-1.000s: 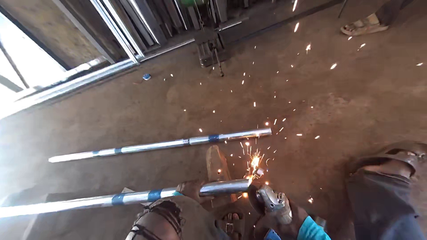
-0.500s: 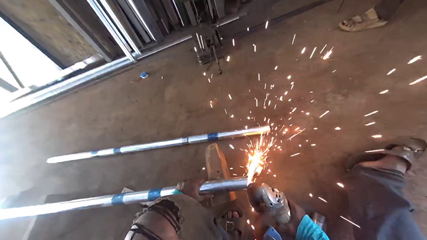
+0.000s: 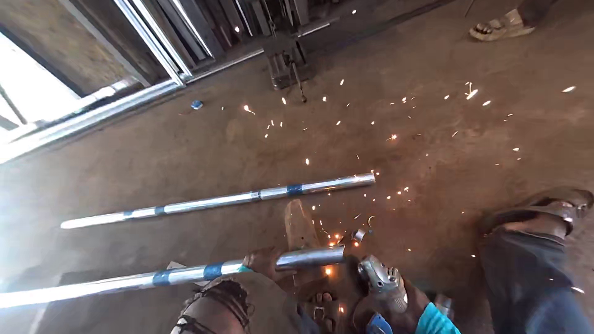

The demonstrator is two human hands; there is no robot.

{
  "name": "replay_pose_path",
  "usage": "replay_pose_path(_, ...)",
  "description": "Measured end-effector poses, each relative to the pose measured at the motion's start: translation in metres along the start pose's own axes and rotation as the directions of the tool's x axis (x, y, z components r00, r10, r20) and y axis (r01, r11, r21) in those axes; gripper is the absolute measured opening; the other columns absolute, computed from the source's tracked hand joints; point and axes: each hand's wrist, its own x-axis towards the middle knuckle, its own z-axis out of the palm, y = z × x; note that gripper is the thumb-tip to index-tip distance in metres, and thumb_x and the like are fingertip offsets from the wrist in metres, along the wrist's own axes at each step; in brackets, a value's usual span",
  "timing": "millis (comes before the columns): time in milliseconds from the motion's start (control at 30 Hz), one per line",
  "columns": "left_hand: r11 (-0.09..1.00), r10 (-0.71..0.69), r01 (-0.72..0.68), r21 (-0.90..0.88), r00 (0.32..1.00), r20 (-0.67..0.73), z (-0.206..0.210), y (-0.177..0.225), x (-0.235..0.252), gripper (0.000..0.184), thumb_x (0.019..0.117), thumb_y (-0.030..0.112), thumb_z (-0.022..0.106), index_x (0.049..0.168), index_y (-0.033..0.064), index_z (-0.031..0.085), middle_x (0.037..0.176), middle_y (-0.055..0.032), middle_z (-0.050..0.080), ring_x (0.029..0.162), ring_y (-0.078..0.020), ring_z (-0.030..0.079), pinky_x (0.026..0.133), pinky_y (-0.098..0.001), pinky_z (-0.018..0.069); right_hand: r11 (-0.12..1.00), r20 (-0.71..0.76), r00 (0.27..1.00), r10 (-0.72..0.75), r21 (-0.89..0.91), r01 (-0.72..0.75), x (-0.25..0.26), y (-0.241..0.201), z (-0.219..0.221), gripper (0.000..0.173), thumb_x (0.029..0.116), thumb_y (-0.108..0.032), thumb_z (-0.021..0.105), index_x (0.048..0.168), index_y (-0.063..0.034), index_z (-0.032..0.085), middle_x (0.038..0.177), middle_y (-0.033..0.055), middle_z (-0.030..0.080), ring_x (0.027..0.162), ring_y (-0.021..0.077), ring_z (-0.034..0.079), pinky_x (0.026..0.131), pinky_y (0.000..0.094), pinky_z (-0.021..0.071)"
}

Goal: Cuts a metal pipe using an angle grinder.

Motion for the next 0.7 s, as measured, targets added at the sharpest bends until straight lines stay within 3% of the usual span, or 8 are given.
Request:
replay_pose_path(133, 1.0, -0.011, 0.011, -0.006, 0.998, -0.067, 0.008, -0.002, 0.001, 0.082, 0.0781, 0.075, 0.071, 0.132, 0.0132, 0.067, 0.125, -0.0197, 0.07, 0.116, -0.0417, 0.067, 0.097, -0.0655, 0.05, 0.999, -0.065, 0.996, -0.052, 0.004, 0.053, -0.003, -0.012, 0.01, 0.111, 0.0532, -0.038, 0.094, 0.145, 0.0037, 0.048, 0.12, 0.0204, 0.071, 0.112, 0.0328, 0.07, 0.101, 0.0523, 0.0544)
replay_pose_path(233, 1.0, -0.019, 0.019, -0.01, 1.0, -0.011, 0.006, -0.003, -0.001, 0.083, 0.0797, 0.075, 0.069, 0.134, 0.0119, 0.065, 0.127, -0.0199, 0.069, 0.118, -0.0411, 0.065, 0.1, -0.0639, 0.0487, 0.998, 0.011, 0.999, -0.032, -0.047, 0.033, -0.011, -0.011, 0.007, 0.108, 0.0571, -0.036, 0.094, 0.146, 0.0042, 0.046, 0.122, 0.0225, 0.07, 0.114, 0.0351, 0.069, 0.103, 0.0534, 0.0525)
replay_pose_path(333, 0.999, 0.017, -0.02, -0.029, 0.996, -0.092, 0.01, -0.005, 0.002, 0.085, 0.0771, 0.076, 0.072, 0.128, 0.0084, 0.069, 0.12, -0.0212, 0.072, 0.114, -0.0412, 0.068, 0.099, -0.0626, 0.0506, 0.992, 0.05, 0.998, 0.044, -0.119, -0.038, -0.013, -0.005, -0.001, 0.111, 0.0589, -0.039, 0.094, 0.149, 0.0007, 0.043, 0.123, 0.0228, 0.07, 0.114, 0.037, 0.069, 0.103, 0.0564, 0.0525)
replay_pose_path(400, 1.0, -0.01, 0.01, -0.008, 0.997, -0.076, 0.006, -0.001, -0.002, 0.082, 0.0789, 0.074, 0.071, 0.134, 0.0133, 0.066, 0.125, -0.0181, 0.071, 0.118, -0.0392, 0.067, 0.1, -0.0623, 0.0498, 0.995, 0.005, 0.999, 0.034, -0.097, -0.033, -0.01, -0.005, 0.001, 0.111, 0.0564, -0.039, 0.094, 0.149, -0.0006, 0.045, 0.121, 0.0208, 0.071, 0.112, 0.035, 0.069, 0.101, 0.0557, 0.0537)
replay_pose_path(533, 0.999, 0.039, -0.039, 0.004, 0.988, -0.15, 0.022, -0.011, 0.004, 0.08, 0.0774, 0.074, 0.073, 0.133, 0.0164, 0.068, 0.124, -0.0149, 0.072, 0.115, -0.0362, 0.069, 0.097, -0.0616, 0.0526, 0.999, -0.1, 0.994, -0.036, -0.003, 0.035, -0.001, -0.016, 0.012, 0.111, 0.0528, -0.039, 0.092, 0.145, 0.002, 0.047, 0.118, 0.0189, 0.072, 0.109, 0.0317, 0.071, 0.099, 0.0526, 0.0556)
replay_pose_path(667, 0.999, -0.03, 0.03, -0.013, 0.999, -0.016, 0.003, 0.001, -0.001, 0.082, 0.0805, 0.072, 0.072, 0.137, 0.0128, 0.064, 0.129, -0.0194, 0.068, 0.121, -0.0393, 0.065, 0.103, -0.0617, 0.0486, 0.998, -0.033, 0.999, 0.006, -0.058, -0.008, -0.005, -0.018, 0.009, 0.111, 0.0565, -0.036, 0.094, 0.147, 0.0044, 0.044, 0.122, 0.0235, 0.069, 0.114, 0.0358, 0.068, 0.103, 0.0537, 0.0527)
replay_pose_path(700, 0.999, -0.033, 0.032, -0.031, 0.999, -0.039, 0.004, 0.003, -0.002, 0.082, 0.0798, 0.071, 0.074, 0.135, 0.011, 0.065, 0.128, -0.0205, 0.069, 0.121, -0.04, 0.065, 0.103, -0.0615, 0.0482, 0.995, 0.011, 0.999, 0.046, -0.091, -0.045, -0.008, -0.015, 0.005, 0.111, 0.0586, -0.036, 0.094, 0.149, 0.0035, 0.043, 0.124, 0.0242, 0.069, 0.116, 0.0372, 0.068, 0.104, 0.0549, 0.0518)
